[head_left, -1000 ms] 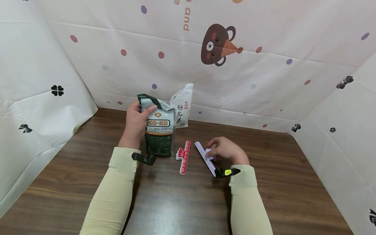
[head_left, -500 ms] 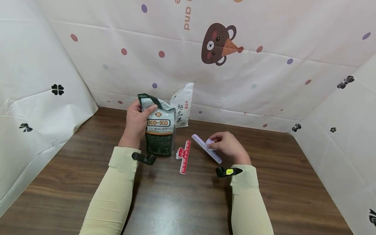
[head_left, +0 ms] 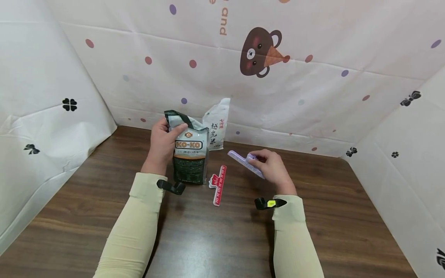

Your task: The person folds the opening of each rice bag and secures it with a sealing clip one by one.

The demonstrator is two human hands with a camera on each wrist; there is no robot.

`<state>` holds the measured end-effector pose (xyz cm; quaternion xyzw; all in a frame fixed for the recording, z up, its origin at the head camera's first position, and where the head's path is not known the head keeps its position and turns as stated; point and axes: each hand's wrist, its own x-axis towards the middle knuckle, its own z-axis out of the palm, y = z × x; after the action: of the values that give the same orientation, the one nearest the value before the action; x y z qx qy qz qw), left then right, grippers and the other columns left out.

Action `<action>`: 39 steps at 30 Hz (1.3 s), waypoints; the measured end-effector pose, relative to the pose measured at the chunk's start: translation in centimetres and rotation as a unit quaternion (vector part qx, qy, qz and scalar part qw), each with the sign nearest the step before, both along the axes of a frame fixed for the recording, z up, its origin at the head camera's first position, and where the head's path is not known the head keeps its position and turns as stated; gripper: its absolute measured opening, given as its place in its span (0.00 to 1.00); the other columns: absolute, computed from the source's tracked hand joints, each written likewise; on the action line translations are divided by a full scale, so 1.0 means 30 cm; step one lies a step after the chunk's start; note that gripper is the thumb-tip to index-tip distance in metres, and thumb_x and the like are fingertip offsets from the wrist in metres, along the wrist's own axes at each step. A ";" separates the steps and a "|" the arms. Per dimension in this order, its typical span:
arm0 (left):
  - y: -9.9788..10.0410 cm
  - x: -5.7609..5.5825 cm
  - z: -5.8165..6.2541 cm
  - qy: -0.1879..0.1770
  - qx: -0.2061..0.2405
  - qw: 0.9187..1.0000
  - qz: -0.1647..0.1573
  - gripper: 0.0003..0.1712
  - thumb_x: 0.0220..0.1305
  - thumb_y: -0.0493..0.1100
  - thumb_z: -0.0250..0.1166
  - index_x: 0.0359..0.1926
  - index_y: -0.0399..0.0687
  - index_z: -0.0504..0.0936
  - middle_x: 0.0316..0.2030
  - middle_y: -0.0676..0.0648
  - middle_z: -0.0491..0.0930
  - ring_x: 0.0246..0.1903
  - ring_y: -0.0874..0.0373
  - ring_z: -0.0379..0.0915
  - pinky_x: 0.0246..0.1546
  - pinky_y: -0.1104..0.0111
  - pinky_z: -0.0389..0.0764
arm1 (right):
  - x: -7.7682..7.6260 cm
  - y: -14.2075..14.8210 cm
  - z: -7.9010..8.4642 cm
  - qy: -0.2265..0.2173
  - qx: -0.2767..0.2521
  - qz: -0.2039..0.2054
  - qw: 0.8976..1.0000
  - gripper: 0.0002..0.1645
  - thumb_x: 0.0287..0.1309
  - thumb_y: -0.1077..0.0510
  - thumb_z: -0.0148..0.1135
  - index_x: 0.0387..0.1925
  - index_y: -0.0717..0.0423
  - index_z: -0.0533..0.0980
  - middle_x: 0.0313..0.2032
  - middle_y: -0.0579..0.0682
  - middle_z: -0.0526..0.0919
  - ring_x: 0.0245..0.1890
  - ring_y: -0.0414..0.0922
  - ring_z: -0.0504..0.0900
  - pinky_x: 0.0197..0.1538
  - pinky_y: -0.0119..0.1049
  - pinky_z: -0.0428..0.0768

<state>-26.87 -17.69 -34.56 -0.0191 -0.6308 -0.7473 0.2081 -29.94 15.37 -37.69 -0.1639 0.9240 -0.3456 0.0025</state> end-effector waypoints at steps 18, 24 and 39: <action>-0.005 0.005 0.007 -0.003 -0.004 1.000 -0.007 0.08 0.60 0.41 0.69 0.39 0.52 0.80 0.37 0.52 0.80 0.37 0.61 0.80 0.38 0.71 0.82 | -0.001 -0.017 0.012 0.055 -0.089 -0.040 0.994 0.20 0.52 0.47 0.72 0.46 0.50 0.84 0.41 0.52 0.85 0.36 0.46 0.79 0.38 0.36 0.77; -0.006 0.007 0.009 -0.004 0.000 1.000 -0.006 0.08 0.60 0.40 0.69 0.39 0.52 0.80 0.36 0.52 0.80 0.36 0.61 0.80 0.38 0.71 0.82 | 0.007 -0.021 0.023 0.062 -0.125 -0.040 0.989 0.19 0.52 0.49 0.73 0.45 0.53 0.84 0.40 0.53 0.86 0.33 0.44 0.78 0.35 0.31 0.76; 0.000 0.004 0.003 -0.014 -0.004 1.000 -0.007 0.08 0.59 0.42 0.70 0.39 0.51 0.81 0.36 0.52 0.79 0.36 0.60 0.79 0.37 0.71 0.82 | 0.020 -0.044 0.035 0.044 -0.218 -0.047 0.974 0.20 0.52 0.50 0.73 0.45 0.55 0.84 0.43 0.55 0.84 0.34 0.41 0.80 0.35 0.28 0.79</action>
<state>-26.76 -17.68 -34.46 -0.0140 -0.6369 -0.7462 0.1934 -29.34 14.06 -36.65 -0.1319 0.8324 -0.5307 -0.0902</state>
